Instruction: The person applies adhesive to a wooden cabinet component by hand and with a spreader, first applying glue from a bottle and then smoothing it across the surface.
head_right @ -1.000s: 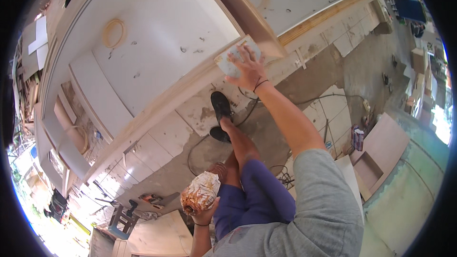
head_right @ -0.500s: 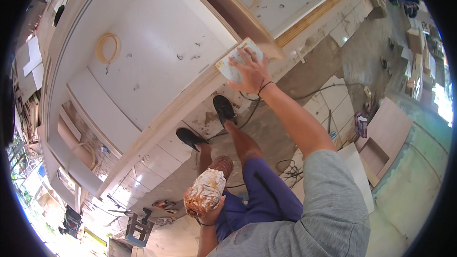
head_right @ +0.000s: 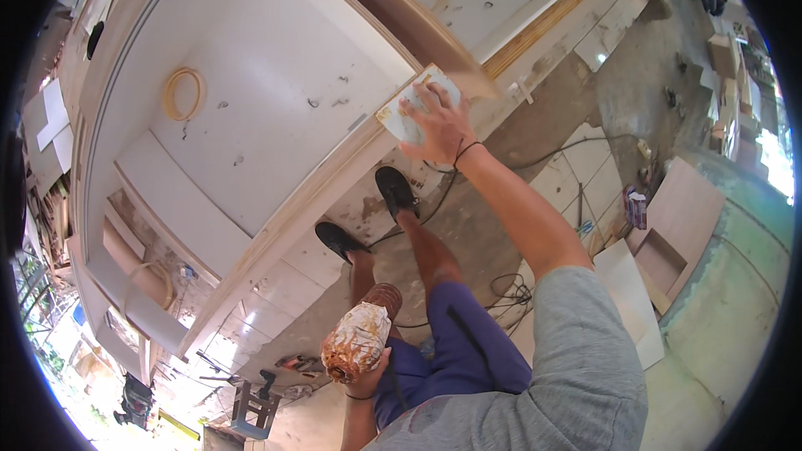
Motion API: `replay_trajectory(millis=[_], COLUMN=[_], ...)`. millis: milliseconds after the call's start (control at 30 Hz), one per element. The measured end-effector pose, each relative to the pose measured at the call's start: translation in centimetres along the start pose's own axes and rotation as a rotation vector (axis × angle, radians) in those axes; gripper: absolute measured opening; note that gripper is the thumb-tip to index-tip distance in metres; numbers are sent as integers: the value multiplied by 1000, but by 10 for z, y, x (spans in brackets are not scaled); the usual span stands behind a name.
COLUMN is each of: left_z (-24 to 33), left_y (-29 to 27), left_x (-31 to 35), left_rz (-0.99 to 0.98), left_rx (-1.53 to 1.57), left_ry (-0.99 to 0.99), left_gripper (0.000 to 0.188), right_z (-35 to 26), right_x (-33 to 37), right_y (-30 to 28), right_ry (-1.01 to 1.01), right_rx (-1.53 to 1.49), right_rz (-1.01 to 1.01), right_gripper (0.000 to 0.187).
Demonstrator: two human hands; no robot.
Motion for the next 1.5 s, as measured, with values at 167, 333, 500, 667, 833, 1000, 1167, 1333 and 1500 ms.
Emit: replay_trajectory(millis=[167,333,500,667,833,1000,1167,1333,1500], left_z=[-14,-4,-13,-5,5,-7,-8,-8,-30], left_y=[-3,-9,1,-10,-18,-15,-16,-14,-8], left_x=[1,-5,2,-2,-8,-4,-7,-6,8], left_rz=[-1,6,-22,-8,13,-12,37,30,79], left_rx=[28,-120,-21,13,-40,-95,24,85,123], left_ry=[-18,57,49,38,46,53,51,43,-27], left_gripper=[103,104,104,102,101,102,102,103,90], right_z=[2,-2,2,-3,-3,-1,-2,3,-15], right_x=[0,-1,-4,-5,-8,5,10,17,22], right_y=[9,1,4,-6,-6,-8,-13,-18,-30], right_ry=[30,31,40,33,33,75,90,123,85], right_rx=[22,10,27,14,8,25,22,7,1], right_rz=[-48,-135,-81,-119,-98,-164,-195,-242,-198], right_gripper=[75,76,75,74,72,70,69,72,70])
Point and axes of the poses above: each hand's wrist, its own x-axis away from the middle knuckle, its own y-axis out of the palm, z = x × y, the point moved 6 cm from there along -x, towards the middle knuckle, and after that the axes turned 6 degrees about -y, right-handed, at the moved point
